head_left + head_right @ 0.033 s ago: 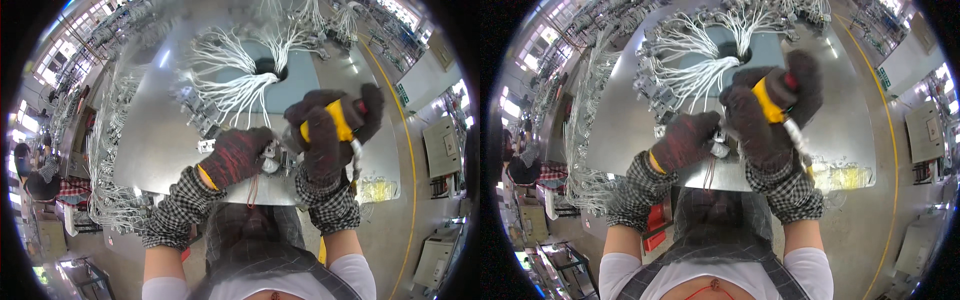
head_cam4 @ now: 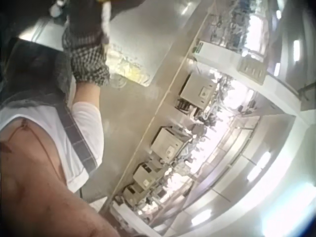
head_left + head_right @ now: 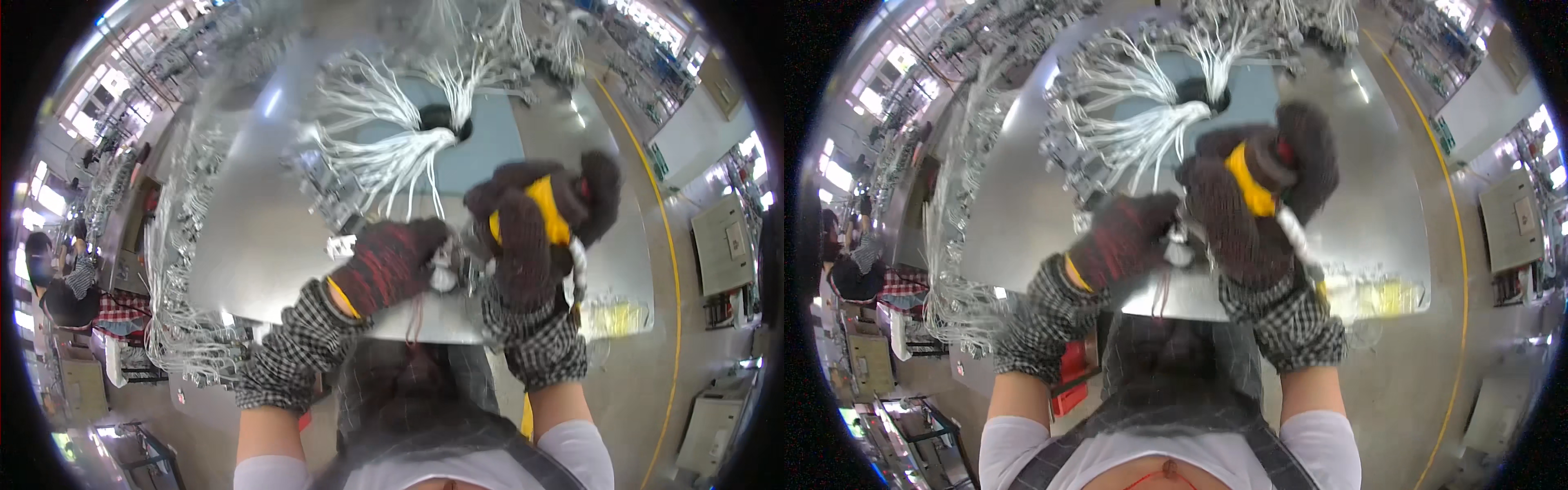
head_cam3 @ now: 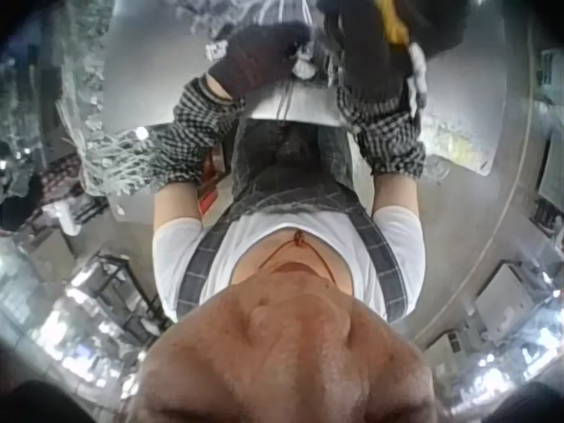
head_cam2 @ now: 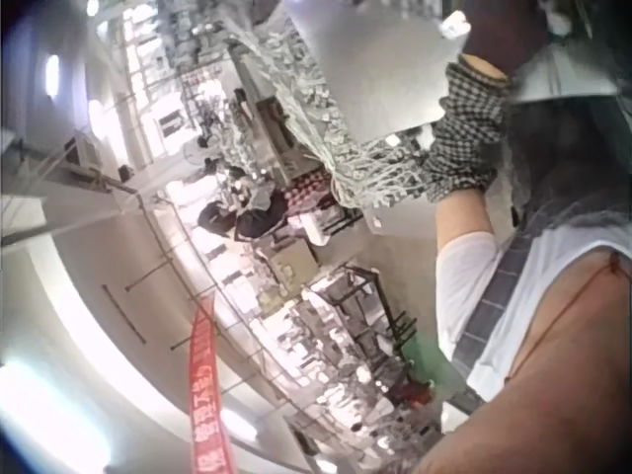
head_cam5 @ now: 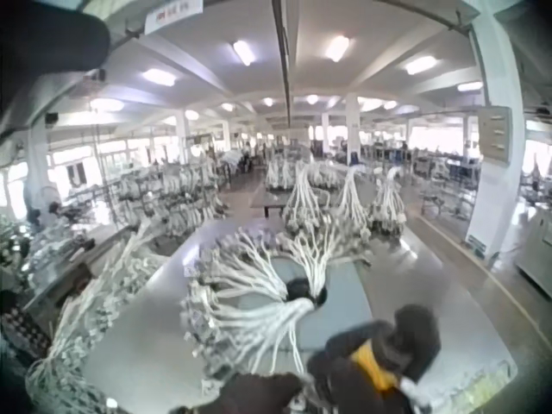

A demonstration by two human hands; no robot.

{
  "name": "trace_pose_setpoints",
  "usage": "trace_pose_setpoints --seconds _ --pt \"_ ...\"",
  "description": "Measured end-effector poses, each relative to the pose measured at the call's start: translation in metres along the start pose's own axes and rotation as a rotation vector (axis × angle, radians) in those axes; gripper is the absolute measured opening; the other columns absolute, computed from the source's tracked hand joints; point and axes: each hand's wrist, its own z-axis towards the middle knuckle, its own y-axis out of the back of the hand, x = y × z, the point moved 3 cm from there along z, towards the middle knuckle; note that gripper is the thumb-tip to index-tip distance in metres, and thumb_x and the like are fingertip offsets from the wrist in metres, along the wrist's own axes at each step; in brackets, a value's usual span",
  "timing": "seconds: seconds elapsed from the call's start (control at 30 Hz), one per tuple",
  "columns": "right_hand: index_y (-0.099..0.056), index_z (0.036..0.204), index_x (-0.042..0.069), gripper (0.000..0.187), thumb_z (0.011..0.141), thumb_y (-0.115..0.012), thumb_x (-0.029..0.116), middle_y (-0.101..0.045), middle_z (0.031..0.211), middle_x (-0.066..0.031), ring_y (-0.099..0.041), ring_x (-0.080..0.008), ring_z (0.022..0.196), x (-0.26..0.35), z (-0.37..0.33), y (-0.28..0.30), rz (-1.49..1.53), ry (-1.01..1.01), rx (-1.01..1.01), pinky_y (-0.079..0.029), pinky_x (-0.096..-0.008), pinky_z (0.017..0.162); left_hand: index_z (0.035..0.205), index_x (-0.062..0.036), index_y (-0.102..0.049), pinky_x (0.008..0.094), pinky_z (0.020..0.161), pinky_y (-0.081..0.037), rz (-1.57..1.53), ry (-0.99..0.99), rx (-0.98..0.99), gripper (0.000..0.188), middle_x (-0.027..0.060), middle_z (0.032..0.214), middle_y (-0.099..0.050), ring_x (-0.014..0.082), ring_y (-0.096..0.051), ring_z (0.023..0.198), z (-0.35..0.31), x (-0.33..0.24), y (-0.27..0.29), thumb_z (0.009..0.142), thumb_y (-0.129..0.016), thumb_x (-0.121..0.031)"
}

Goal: Assembling wire harnesses and electronic components at a manual assembly station.

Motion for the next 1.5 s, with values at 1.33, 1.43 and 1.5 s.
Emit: trace_pose_setpoints --seconds 1.33,1.43,1.5 --pt "-0.024 0.147 0.012 0.072 0.089 -0.067 0.006 -0.064 0.092 -0.0158 -0.067 -0.0228 0.069 -0.001 0.012 -0.003 0.081 0.008 0.032 -0.059 -0.0378 0.061 0.115 -0.0102 -0.063 0.0457 0.087 -0.045 0.133 -0.190 -0.344 0.051 0.0093 0.091 -0.068 0.0319 -0.062 0.093 -0.034 -0.017 0.014 0.073 -0.078 -0.034" --pt "-0.020 0.148 0.012 0.077 0.088 -0.068 0.011 -0.065 0.084 -0.0172 -0.065 -0.0230 0.061 0.021 0.032 0.015 0.068 0.031 -0.182 -0.057 -0.0374 0.056 0.118 -0.0065 -0.062 0.0429 0.081 -0.049 0.281 -0.219 -0.560 0.054 0.0131 0.092 -0.067 0.0300 -0.064 0.091 -0.019 -0.026 0.007 0.073 -0.081 -0.030" --pt "-0.021 0.148 0.013 0.077 0.087 -0.068 0.011 -0.064 0.084 -0.0171 -0.064 -0.0228 0.060 0.023 0.032 0.015 0.010 0.054 -0.267 -0.057 -0.0372 0.054 0.118 -0.0035 -0.063 0.0394 0.072 -0.053 -0.253 -0.110 -0.392 0.056 0.0148 0.092 -0.068 0.0287 -0.067 0.083 -0.016 -0.014 0.008 0.071 -0.084 -0.028"
